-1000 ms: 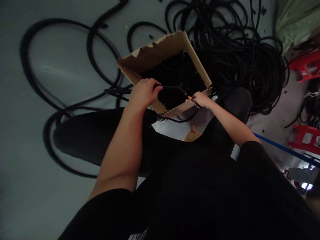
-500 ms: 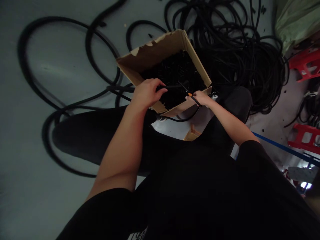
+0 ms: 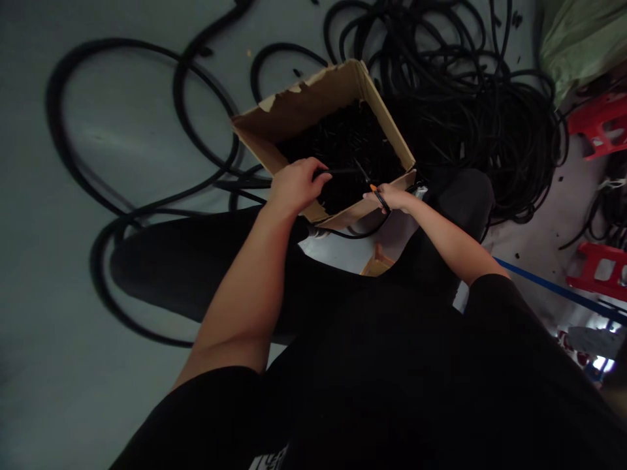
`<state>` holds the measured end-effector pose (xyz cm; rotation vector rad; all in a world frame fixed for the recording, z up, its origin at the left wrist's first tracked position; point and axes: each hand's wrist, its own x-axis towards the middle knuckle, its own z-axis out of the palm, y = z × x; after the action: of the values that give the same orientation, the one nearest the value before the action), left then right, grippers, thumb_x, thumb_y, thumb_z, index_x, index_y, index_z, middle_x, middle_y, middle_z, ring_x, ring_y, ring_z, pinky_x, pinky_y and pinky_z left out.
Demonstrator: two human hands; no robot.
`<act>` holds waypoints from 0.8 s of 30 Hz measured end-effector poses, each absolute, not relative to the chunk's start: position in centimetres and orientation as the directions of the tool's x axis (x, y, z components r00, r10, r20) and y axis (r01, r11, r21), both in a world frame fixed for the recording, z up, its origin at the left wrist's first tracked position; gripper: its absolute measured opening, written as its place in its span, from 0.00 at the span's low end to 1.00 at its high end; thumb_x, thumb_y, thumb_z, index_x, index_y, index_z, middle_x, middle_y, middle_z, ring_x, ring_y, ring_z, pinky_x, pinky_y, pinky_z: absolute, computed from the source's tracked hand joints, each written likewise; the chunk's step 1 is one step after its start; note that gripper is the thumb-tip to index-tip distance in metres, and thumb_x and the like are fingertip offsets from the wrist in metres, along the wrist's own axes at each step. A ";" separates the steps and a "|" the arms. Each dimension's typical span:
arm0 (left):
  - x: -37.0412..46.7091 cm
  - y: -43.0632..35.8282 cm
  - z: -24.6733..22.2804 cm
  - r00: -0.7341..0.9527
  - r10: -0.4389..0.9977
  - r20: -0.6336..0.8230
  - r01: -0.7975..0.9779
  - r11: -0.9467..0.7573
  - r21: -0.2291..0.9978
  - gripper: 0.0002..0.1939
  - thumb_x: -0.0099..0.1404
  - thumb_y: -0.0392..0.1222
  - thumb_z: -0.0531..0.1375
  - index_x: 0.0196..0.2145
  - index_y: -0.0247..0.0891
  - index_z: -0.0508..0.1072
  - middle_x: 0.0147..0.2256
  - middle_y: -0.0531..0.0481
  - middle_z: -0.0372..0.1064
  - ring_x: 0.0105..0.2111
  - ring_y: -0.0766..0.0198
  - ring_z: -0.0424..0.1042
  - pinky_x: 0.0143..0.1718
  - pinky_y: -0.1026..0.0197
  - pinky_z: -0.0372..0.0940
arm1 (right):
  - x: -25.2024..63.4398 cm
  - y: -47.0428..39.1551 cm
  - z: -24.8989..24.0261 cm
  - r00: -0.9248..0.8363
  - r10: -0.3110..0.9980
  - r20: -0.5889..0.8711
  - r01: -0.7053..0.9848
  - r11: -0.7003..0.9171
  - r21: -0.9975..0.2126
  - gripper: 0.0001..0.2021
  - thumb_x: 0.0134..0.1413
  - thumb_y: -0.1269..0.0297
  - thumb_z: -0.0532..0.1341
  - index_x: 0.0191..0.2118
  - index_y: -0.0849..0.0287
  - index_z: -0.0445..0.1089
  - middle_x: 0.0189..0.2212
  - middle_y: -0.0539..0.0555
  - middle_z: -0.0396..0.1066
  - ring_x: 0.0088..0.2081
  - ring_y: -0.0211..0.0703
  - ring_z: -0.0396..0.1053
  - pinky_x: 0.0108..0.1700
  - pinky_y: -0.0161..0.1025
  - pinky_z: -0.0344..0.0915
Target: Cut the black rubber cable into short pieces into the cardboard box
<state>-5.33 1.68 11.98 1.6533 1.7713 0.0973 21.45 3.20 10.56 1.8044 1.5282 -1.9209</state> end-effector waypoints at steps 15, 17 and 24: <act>-4.8 1.5 11.9 0.080 0.911 -0.405 0.807 0.179 0.562 0.19 0.86 0.48 0.60 0.65 0.43 0.82 0.65 0.35 0.86 0.66 0.38 0.82 0.69 0.41 0.74 | 20.8 3.1 11.6 -0.405 0.533 -0.743 0.581 -0.478 -0.659 0.34 0.72 0.36 0.83 0.34 0.53 0.66 0.28 0.49 0.69 0.32 0.43 0.71 0.35 0.39 0.73; -4.6 1.5 11.9 0.065 0.916 -0.396 0.812 0.182 0.554 0.19 0.86 0.48 0.59 0.65 0.43 0.83 0.65 0.34 0.86 0.66 0.37 0.82 0.69 0.41 0.73 | 20.9 3.1 11.6 -0.409 0.537 -0.738 0.576 -0.475 -0.665 0.34 0.71 0.35 0.83 0.35 0.53 0.66 0.28 0.49 0.69 0.32 0.43 0.71 0.34 0.39 0.73; -4.4 1.5 11.8 0.067 0.896 -0.440 0.813 0.206 0.544 0.19 0.87 0.48 0.59 0.66 0.43 0.83 0.66 0.34 0.86 0.66 0.38 0.82 0.69 0.41 0.74 | 20.7 3.1 12.2 -0.411 0.520 -0.749 0.595 -0.470 -0.652 0.34 0.70 0.34 0.83 0.35 0.53 0.66 0.29 0.51 0.70 0.33 0.44 0.72 0.33 0.38 0.72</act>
<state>-4.38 1.53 11.77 1.6073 1.7433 0.1413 20.70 3.15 12.19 1.6729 1.5863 -2.0504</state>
